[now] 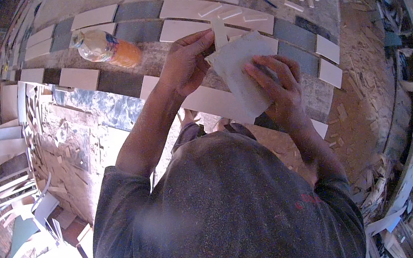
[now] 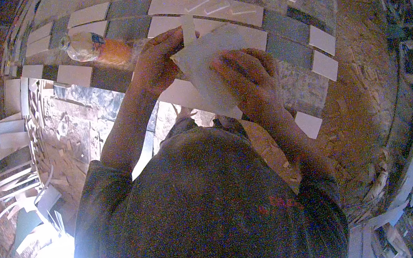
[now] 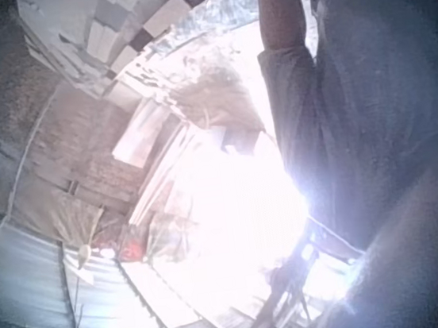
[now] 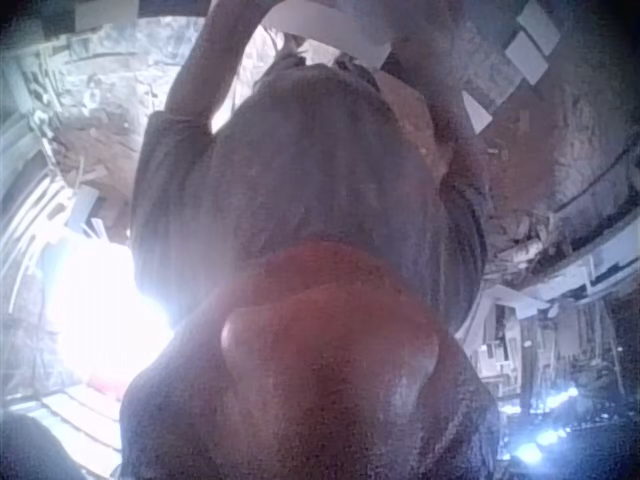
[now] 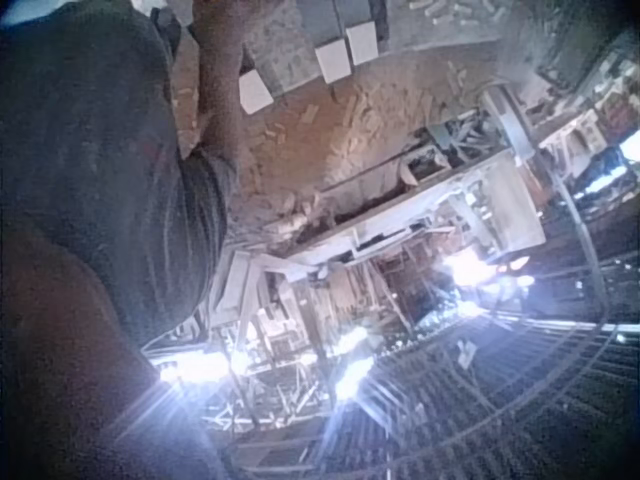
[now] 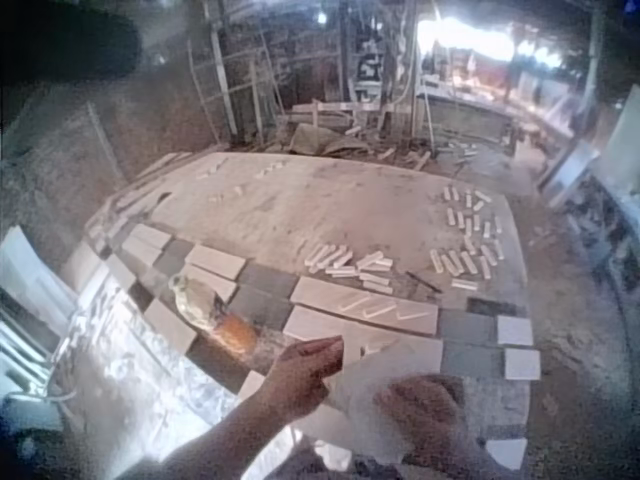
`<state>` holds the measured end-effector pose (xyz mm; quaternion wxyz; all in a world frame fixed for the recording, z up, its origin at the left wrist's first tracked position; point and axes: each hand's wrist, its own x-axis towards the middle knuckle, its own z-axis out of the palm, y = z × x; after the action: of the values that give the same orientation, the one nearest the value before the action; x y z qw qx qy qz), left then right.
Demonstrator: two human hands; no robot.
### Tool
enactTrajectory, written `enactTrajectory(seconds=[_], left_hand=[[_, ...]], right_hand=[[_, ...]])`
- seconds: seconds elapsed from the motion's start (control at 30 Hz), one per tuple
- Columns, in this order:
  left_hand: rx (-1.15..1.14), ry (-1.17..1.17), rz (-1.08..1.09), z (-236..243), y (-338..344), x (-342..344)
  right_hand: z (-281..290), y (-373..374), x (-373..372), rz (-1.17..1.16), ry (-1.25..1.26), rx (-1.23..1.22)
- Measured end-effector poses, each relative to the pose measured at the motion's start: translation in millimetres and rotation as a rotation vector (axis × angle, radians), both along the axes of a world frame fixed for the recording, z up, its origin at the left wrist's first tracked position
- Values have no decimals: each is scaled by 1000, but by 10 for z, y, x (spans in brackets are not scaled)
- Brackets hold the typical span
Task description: The person applies glue from a bottle to small rectangular tiles and places them onto a larger board in a staggered pattern. The person repeatedly picks up tiles, applies adhesive, and positions them on the board.
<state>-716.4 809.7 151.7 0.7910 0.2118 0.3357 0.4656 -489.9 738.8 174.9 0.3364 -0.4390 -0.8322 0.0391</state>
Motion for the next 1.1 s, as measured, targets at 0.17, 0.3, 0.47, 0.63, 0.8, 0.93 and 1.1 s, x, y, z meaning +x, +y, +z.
enactTrajectory(seconds=[0.17, 0.3, 0.47, 0.63, 0.8, 0.93, 1.1], left_hand=[[-12, -10, 4, -31, 4, -4], [6, 28, 25, -27, 22, -19], [77, 44, 46, -147, 90, -3], [111, 117, 101, -127, 94, 23], [151, 176, 169, -45, 57, 33], [145, 148, 175, -177, 94, 12], [143, 235, 315, -122, 207, -32]], right_hand=[[17, -39, 109, -2, -3, -24], [148, 13, 301, -11, -83, -13], [310, 204, 265, -77, -72, -102], [408, 337, 196, -42, -81, -168], [438, 296, 256, 54, -134, -213], [435, 288, 295, 92, -170, -249], [280, 185, 478, 60, -76, -412]])
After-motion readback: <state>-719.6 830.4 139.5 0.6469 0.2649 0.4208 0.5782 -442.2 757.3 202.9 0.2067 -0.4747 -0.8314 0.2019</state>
